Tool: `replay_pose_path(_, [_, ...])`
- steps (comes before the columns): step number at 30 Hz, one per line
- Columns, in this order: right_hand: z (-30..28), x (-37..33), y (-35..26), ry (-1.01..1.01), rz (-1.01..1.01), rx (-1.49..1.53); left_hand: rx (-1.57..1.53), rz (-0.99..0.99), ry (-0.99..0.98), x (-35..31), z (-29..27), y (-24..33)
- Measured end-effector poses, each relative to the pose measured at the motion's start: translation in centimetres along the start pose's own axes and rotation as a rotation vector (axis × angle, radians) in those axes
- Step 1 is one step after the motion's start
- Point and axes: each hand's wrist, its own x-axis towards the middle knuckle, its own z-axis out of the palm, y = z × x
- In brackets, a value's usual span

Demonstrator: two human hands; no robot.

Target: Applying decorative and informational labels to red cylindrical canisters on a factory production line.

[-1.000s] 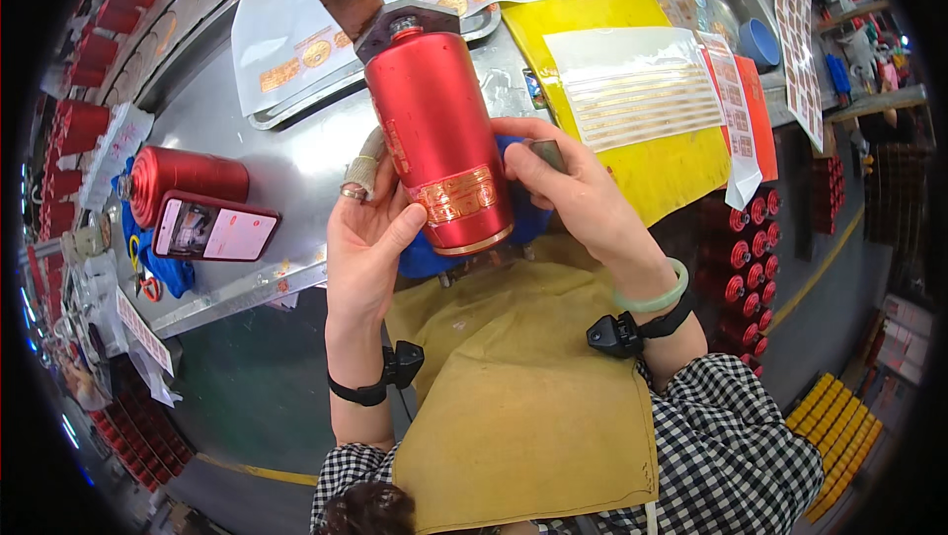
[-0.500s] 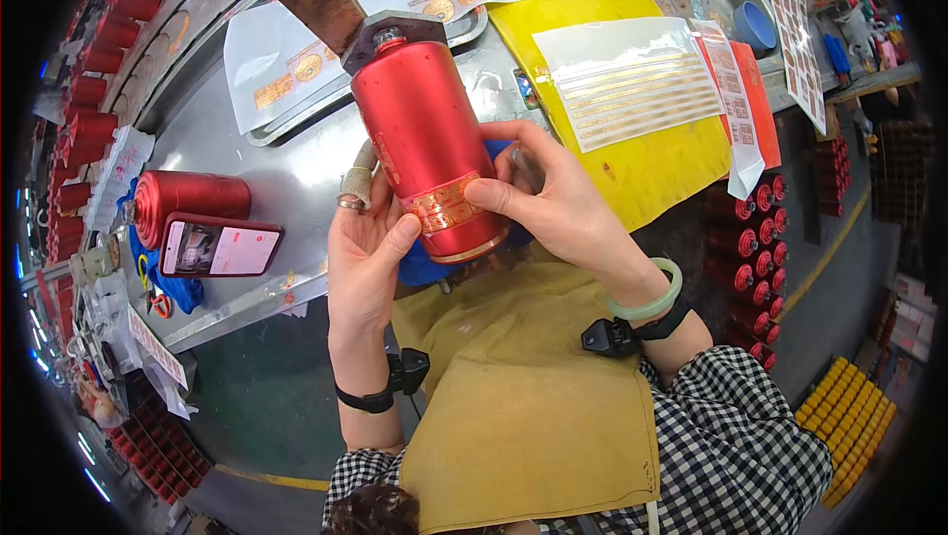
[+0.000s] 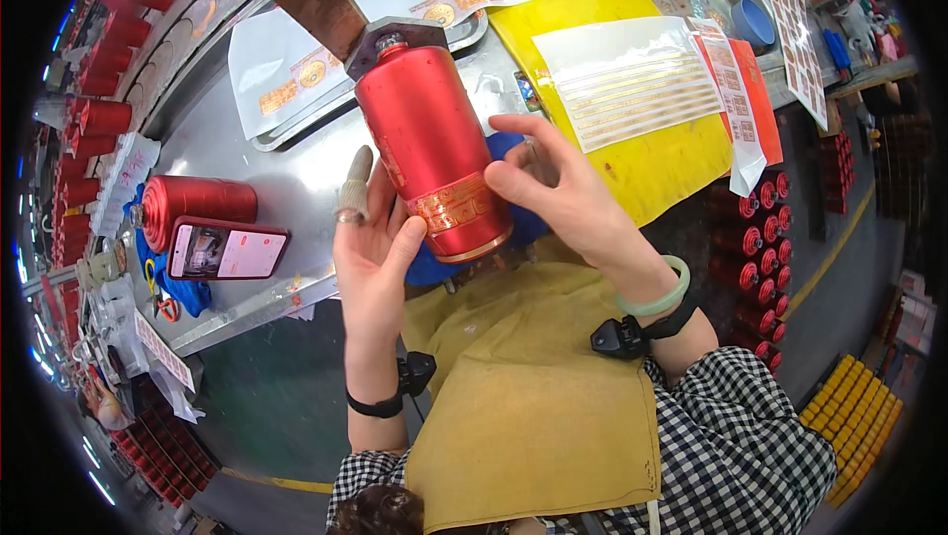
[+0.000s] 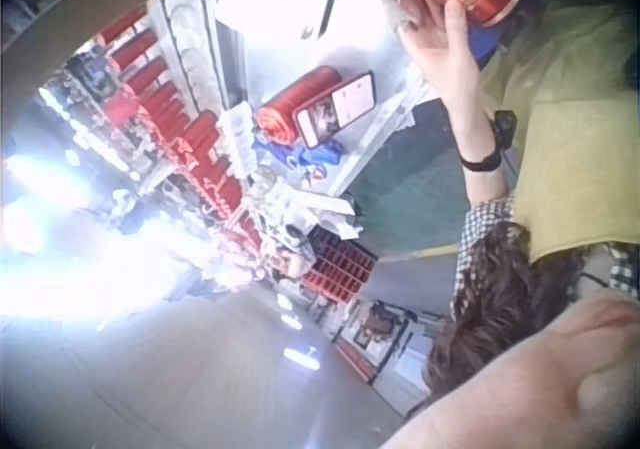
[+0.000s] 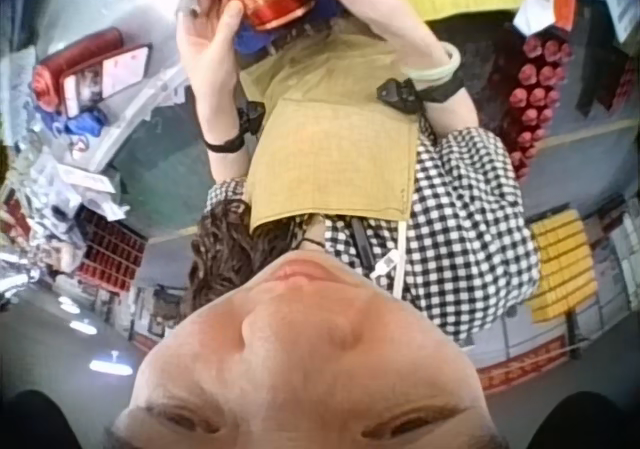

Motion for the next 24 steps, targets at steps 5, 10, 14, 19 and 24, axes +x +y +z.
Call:
replay_pose_path(5, [-1.0,-0.1,-0.7,0.197,-0.212,0.184,1.065,0.595,-0.017,-2.5,-0.4,-1.9])
replay_pose_path(10, [1.5,-1.5,-2.3,0.212,-0.347,-0.117,1.139,0.6,0.057,-2.5,-0.2,-2.9])
replay_pose_path(14, [2.5,-2.3,-2.8,0.215,-0.456,-0.547,1.123,0.682,0.121,-2.2,-0.2,-3.7])
replay_pose_path(19, [-0.4,-1.5,-2.0,0.344,-0.425,-0.785,1.075,0.704,0.157,-2.1,-0.3,-3.7])
replay_pose_path(24, [0.9,-1.5,-3.9,0.261,-0.703,-0.691,1.377,0.772,0.079,-2.1,0.8,-1.4])
